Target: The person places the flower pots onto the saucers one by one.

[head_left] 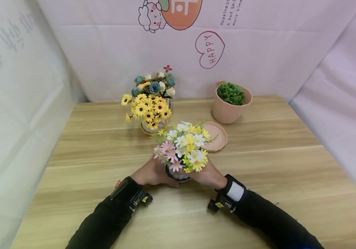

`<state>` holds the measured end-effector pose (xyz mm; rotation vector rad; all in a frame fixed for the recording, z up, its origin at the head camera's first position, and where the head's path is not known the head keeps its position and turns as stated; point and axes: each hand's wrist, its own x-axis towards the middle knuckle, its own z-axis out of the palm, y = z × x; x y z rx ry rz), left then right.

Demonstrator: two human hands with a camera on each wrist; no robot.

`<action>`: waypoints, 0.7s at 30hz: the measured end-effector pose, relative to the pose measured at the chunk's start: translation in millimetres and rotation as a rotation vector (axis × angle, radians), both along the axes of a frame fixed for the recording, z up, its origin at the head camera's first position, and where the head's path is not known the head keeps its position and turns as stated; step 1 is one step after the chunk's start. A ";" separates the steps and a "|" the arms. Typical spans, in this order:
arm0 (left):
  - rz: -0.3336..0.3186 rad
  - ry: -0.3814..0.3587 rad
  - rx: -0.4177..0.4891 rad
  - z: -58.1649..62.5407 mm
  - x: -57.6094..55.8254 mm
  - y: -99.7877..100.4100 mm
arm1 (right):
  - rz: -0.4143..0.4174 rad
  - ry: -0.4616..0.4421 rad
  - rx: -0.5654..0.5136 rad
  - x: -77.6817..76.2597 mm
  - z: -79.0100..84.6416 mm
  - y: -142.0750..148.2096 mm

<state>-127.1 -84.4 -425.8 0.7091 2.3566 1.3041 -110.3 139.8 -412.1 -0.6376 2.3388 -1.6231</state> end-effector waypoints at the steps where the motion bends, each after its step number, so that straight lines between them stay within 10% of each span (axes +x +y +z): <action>1: -0.002 0.003 0.005 0.5 0.0 0.3 | 0.003 0.001 0.003 0.1 -0.4 0.2; 15: -0.095 0.071 0.123 15.9 6.7 -1.2 | 0.078 0.226 0.111 1.4 -3.0 4.3; 21: -0.091 0.175 0.005 35.0 19.9 -2.9 | 0.111 0.240 0.123 5.7 -0.2 13.2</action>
